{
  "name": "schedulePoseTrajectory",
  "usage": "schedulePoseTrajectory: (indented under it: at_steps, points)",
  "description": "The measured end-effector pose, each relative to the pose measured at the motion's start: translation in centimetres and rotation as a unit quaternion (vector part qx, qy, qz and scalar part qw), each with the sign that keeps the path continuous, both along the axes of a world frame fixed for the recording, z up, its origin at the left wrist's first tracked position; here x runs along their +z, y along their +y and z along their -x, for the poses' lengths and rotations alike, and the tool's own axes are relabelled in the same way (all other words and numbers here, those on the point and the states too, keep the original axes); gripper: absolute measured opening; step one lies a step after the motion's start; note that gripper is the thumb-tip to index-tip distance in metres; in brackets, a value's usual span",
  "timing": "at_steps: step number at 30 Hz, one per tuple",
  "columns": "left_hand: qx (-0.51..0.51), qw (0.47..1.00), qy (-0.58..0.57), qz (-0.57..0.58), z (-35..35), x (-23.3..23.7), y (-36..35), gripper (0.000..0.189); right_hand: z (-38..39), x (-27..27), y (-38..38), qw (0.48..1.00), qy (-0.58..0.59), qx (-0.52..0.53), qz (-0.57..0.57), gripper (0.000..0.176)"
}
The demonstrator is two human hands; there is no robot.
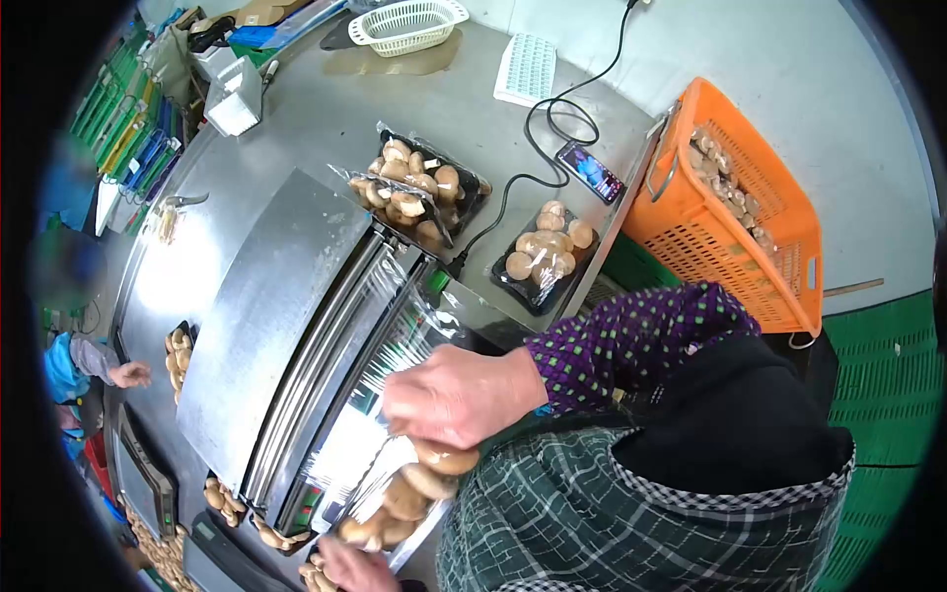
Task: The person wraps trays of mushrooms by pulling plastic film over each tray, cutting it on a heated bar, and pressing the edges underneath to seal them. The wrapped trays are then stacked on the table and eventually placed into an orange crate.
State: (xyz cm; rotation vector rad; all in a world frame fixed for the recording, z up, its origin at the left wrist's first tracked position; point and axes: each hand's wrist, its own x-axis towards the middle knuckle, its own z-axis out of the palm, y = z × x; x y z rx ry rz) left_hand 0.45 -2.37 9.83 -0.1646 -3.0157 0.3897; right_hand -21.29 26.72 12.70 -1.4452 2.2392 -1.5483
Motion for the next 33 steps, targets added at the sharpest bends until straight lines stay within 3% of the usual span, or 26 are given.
schedulePoseTrajectory:
  at_steps: [1, 3, 4, 5, 6, 7, 9, 10, 11, 13, 14, 16, 17, 18, 19, 20, 21, 22, 23, 24, 25, 26, 28, 31, 33]
  points:
    - [0.159, 0.946, -0.109, -0.259, 0.6, -1.0, 2.0, 0.042, -0.3, -1.4, 0.8, 1.000, -0.001, 0.004, -0.001, 0.020]
    - [-0.012, 0.978, 0.057, -0.201, 0.3, -5.9, 2.4, 0.030, -0.4, -3.7, 2.2, 0.976, -0.148, -0.026, -0.159, 0.031]
    - [0.201, 0.860, 0.043, -0.466, 0.9, -5.0, 3.0, 0.025, 0.0, -5.0, 3.4, 0.982, -0.117, -0.052, -0.136, 0.036]
    - [0.386, 0.629, 0.025, -0.674, 2.2, -3.8, 4.2, 0.023, 0.4, -5.9, 4.8, 0.987, -0.084, -0.078, -0.115, 0.042]
    - [0.372, 0.655, 0.084, -0.652, 3.2, -2.9, 5.5, 0.028, 0.1, -6.3, 5.9, 0.936, -0.298, -0.063, -0.179, 0.033]
    - [0.376, 0.664, 0.088, -0.640, 3.8, -2.6, 5.8, 0.027, -0.1, -6.7, 6.0, 0.936, -0.296, -0.062, -0.182, 0.033]
    - [0.345, 0.687, 0.099, -0.631, 4.1, -4.7, 4.6, 0.033, -0.6, -7.3, 5.2, 0.879, -0.454, -0.122, -0.087, 0.026]
    - [0.387, 0.669, 0.134, -0.620, 4.2, -5.7, 3.9, 0.039, -0.6, -7.2, 4.6, 0.894, -0.420, -0.145, -0.062, 0.022]
    - [0.410, 0.654, 0.136, -0.621, 5.0, -3.7, 4.7, 0.041, -0.3, -7.1, 4.5, 0.895, -0.418, -0.142, -0.064, 0.022]
    - [0.441, 0.586, 0.132, -0.667, 4.5, -3.0, 3.4, 0.042, 0.7, -6.6, 5.0, 0.848, -0.495, -0.184, -0.036, 0.024]
    - [0.400, 0.610, 0.117, -0.673, 3.2, -2.6, 2.7, 0.041, 1.0, -5.9, 6.6, 0.846, -0.501, -0.174, -0.048, 0.026]
    - [0.360, 0.754, 0.012, -0.549, -2.2, -5.7, 0.7, 0.035, -0.3, -5.8, 11.2, 0.844, -0.507, -0.149, -0.091, 0.027]
    - [0.394, 0.723, -0.086, -0.561, -5.0, -6.5, 0.3, 0.033, -1.7, -4.9, 13.4, 0.813, -0.541, -0.159, -0.146, 0.029]
    - [0.318, 0.801, -0.249, -0.442, -7.4, -8.0, 0.6, 0.020, -3.2, -7.0, 15.5, 0.780, -0.583, -0.166, -0.153, 0.030]
    - [0.226, 0.837, -0.398, -0.301, -8.9, -9.4, 2.2, 0.037, -4.4, -8.7, 16.5, 0.725, -0.638, -0.177, -0.191, 0.028]
    - [0.220, 0.808, -0.396, -0.378, -8.0, -8.9, 5.5, 0.037, -5.7, -12.3, 16.9, 0.725, -0.666, -0.104, -0.138, 0.022]
    - [0.229, 0.766, -0.345, -0.492, -5.9, -8.5, 8.5, 0.038, -7.0, -16.3, 15.9, 0.811, -0.513, -0.047, -0.278, 0.016]
    - [0.218, 0.723, -0.312, -0.576, -3.7, -8.3, 11.4, 0.038, -9.4, -22.7, 13.6, 0.917, -0.345, -0.073, -0.187, 0.021]
    - [0.193, 0.688, -0.292, -0.636, -1.3, -8.1, 13.9, 0.038, -8.4, -14.0, 9.9, 0.838, -0.382, 0.022, -0.388, 0.022]
    - [0.164, 0.663, -0.276, -0.676, 0.9, -7.5, 16.1, 0.039, -9.8, -14.9, 8.2, 0.831, -0.546, 0.007, -0.103, 0.025]
    - [0.136, 0.644, -0.261, -0.706, 2.9, -6.8, 17.9, 0.039, -11.2, -15.7, 6.6, 0.725, -0.661, 0.058, 0.183, 0.029]
    - [0.111, 0.632, -0.245, -0.727, 4.3, -6.0, 19.3, 0.040, -10.9, -14.9, 6.1, 0.644, -0.701, 0.132, 0.276, 0.028]
    - [0.083, 0.651, -0.179, -0.733, 5.8, -4.0, 20.5, 0.041, -10.0, -12.4, 5.9, 0.603, -0.720, 0.220, 0.263, 0.027]
    - [0.068, 0.746, -0.019, -0.662, 7.1, -0.4, 19.2, 0.043, -9.4, -8.7, 5.3, 0.645, -0.677, 0.300, 0.189, 0.026]
    - [-0.111, 0.721, -0.042, -0.682, 9.8, 3.4, 20.1, 0.036, -10.0, -8.1, 4.6, 0.686, -0.628, 0.330, 0.161, 0.025]
